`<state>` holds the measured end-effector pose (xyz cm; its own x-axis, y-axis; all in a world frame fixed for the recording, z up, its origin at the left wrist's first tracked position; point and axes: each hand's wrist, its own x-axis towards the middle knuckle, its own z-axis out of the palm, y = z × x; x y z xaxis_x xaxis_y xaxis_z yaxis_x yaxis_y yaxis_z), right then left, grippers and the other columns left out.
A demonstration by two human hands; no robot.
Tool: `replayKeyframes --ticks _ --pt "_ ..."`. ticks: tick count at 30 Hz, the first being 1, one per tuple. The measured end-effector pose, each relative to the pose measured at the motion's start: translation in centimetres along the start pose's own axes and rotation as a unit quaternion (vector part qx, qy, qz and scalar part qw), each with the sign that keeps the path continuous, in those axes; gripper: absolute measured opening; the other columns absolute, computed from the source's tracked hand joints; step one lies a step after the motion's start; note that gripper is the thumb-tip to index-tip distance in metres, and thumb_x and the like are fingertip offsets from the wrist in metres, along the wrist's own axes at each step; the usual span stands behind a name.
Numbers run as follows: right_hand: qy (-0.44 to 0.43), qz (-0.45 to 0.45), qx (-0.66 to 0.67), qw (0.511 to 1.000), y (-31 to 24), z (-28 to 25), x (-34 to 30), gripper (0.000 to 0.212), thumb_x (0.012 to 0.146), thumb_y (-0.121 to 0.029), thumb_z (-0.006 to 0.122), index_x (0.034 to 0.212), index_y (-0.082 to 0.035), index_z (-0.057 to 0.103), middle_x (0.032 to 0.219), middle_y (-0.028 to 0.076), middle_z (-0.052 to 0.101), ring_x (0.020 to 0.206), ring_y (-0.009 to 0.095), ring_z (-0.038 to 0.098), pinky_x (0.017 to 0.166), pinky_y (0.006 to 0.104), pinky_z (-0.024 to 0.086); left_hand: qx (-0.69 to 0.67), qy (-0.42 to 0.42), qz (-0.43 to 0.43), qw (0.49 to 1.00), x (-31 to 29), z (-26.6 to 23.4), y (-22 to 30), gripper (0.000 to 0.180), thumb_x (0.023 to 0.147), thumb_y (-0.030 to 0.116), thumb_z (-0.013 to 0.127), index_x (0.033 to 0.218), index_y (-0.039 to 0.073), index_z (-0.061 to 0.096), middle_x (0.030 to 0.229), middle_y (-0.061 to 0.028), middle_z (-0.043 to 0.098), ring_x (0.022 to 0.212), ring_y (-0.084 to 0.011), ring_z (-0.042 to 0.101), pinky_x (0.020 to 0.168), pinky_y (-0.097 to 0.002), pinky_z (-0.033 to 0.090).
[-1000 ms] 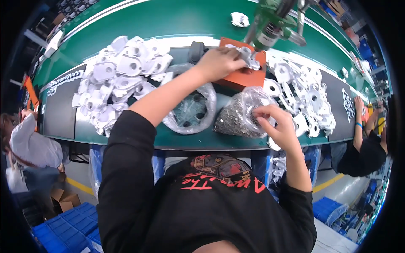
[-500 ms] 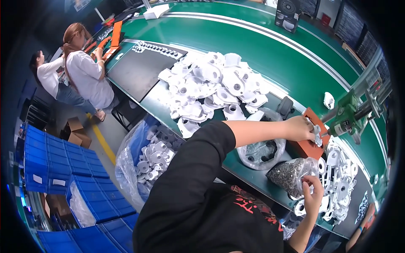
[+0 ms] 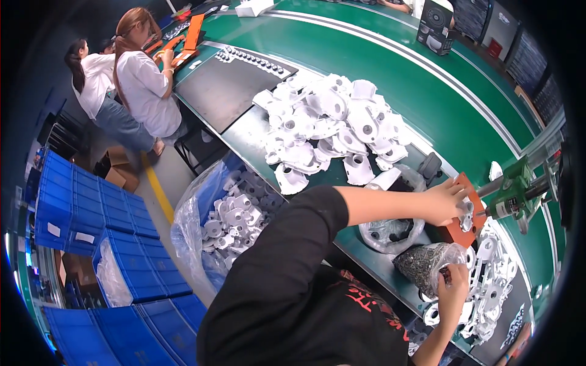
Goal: Assembling small white plastic components using a manual press on a production line.
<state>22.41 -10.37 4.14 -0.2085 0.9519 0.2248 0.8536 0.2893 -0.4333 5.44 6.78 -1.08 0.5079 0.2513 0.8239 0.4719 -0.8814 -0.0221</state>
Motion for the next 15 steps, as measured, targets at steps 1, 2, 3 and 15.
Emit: replayKeyframes --ticks 1,2,3,15 --pt "-0.011 0.009 -0.004 1.000 0.0 0.0 0.1 0.019 0.071 0.009 0.060 0.089 0.006 0.055 0.082 0.013 0.050 0.072 0.025 0.052 0.066 0.0316 0.043 0.001 0.000 -0.001 1.000 -0.9 -0.7 0.5 0.023 0.077 0.028 0.063 0.087 0.007 0.063 0.102 -0.0091 0.059 0.102 -0.0279 0.054 0.087 -0.0442 0.041" --pt "-0.022 0.018 -0.008 1.000 0.1 0.0 0.3 0.018 0.071 0.009 0.060 0.087 0.006 0.055 0.081 0.013 0.049 0.070 0.024 0.051 0.064 0.0316 0.043 -0.068 -0.066 -0.061 0.994 -2.2 -1.2 1.1 0.023 0.076 0.026 0.064 0.088 0.007 0.062 0.098 -0.0092 0.058 0.099 -0.0284 0.054 0.086 -0.0437 0.042" --pt "-0.021 0.019 -0.008 1.000 0.1 0.0 0.4 0.018 0.071 0.009 0.060 0.087 0.006 0.055 0.081 0.013 0.049 0.070 0.024 0.051 0.064 0.0316 0.043 -0.138 -0.132 -0.118 0.974 -3.4 -1.8 1.5 0.024 0.074 0.025 0.064 0.090 0.007 0.062 0.095 -0.0094 0.058 0.097 -0.0290 0.055 0.084 -0.0432 0.043" --pt "-0.005 0.021 0.059 0.998 0.7 0.3 0.7 0.005 0.078 0.005 0.058 0.080 0.006 0.054 0.073 0.012 0.050 0.059 0.020 0.047 0.056 0.0297 0.039 -0.041 -0.282 -0.131 0.950 -12.1 -7.4 4.7 0.037 0.069 0.025 0.071 0.099 0.010 0.058 0.102 -0.0112 0.048 0.092 -0.0256 0.049 0.075 -0.0367 0.041"
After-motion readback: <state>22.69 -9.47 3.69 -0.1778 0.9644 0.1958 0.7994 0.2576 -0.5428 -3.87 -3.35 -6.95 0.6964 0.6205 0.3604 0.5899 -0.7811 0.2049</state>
